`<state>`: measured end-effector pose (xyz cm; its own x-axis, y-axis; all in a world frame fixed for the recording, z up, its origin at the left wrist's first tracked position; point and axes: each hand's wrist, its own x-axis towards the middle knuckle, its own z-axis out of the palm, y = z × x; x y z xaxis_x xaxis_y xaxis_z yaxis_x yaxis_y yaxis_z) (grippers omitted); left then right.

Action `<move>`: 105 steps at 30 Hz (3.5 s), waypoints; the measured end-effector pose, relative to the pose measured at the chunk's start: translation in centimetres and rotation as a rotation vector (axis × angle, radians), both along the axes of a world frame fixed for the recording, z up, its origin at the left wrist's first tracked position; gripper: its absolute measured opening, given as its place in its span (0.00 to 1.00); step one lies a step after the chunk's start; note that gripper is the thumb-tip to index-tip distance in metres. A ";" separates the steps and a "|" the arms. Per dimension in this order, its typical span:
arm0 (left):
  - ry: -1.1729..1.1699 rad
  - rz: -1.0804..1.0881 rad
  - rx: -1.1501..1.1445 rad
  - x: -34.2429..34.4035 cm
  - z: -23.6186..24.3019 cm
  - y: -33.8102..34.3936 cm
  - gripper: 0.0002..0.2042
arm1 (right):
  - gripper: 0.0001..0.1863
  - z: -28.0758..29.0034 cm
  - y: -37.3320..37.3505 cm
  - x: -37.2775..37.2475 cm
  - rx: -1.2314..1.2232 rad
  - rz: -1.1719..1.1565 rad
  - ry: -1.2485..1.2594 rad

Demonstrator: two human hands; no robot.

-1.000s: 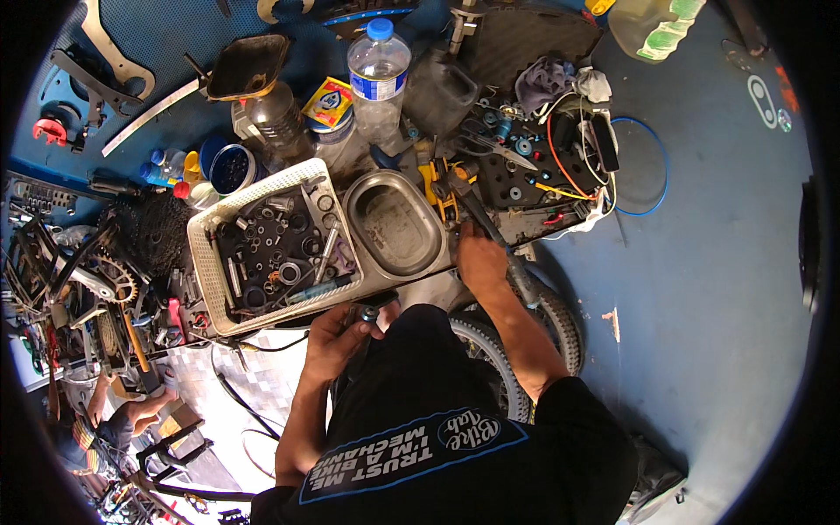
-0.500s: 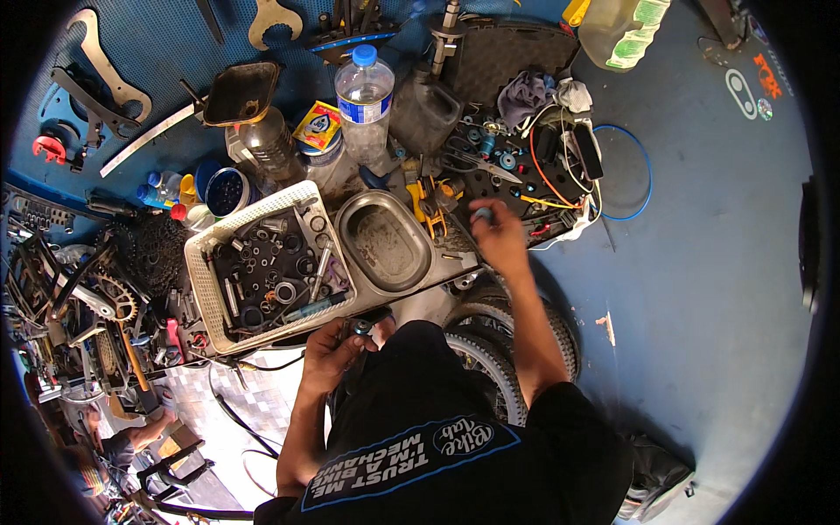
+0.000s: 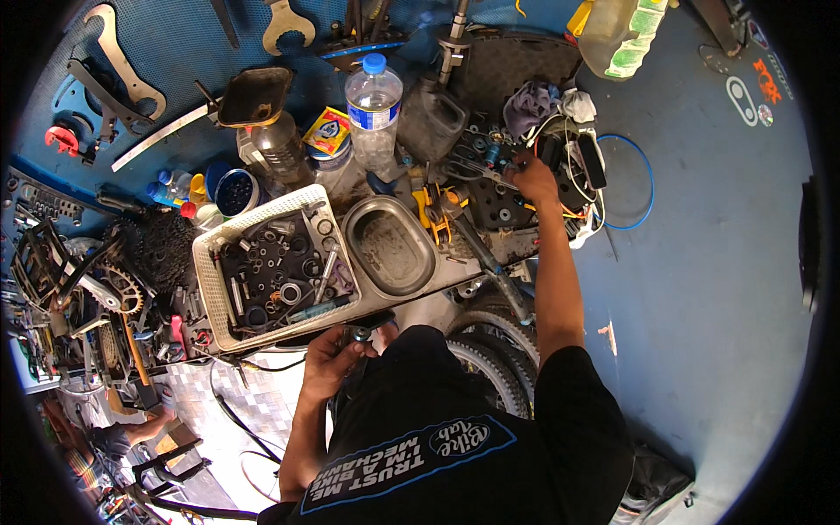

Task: The person works on a bicycle mounted on a repair stand, using various tools to adjust components near the bottom bracket. They retrieve small parts from a workbench, use an Allen key and a torque wrench to tighten bolts, and handle a bicycle cable. The person also searches through a drawer for additional parts.

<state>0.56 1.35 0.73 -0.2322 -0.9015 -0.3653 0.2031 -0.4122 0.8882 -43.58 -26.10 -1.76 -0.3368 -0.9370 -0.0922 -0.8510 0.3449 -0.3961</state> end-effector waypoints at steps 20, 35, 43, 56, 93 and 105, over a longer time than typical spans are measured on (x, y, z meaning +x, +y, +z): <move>0.045 -0.031 0.001 -0.7 0.1 -0.5 0.08 | 0.30 -3.2 -4.3 0.7 -0.101 0.058 -0.154; 0.019 -0.072 -0.007 -0.8 -0.2 -1.5 0.11 | 0.23 6.9 6.2 9.1 -0.647 0.438 -0.452; 0.035 -0.053 0.013 -0.6 -0.6 -1.4 0.09 | 0.21 6.9 7.7 9.6 -0.443 0.247 -1.588; 0.045 -0.023 -0.002 -0.2 -0.7 -1.3 0.08 | 0.26 5.2 9.3 11.7 -0.175 0.309 -2.054; 0.013 -0.023 0.038 0.1 -0.1 -1.6 0.06 | 0.21 -1.1 -3.8 2.2 -0.123 0.266 -0.043; -0.013 0.014 0.050 0.5 -0.5 -0.4 0.08 | 0.23 -0.3 -5.7 4.2 0.061 0.204 0.051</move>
<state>1.07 0.92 0.24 -0.2150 -0.8850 -0.4130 0.1981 -0.4536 0.8689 -39.37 -31.79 -2.07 -0.1468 -0.9793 -0.1390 -0.9238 0.1860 -0.3346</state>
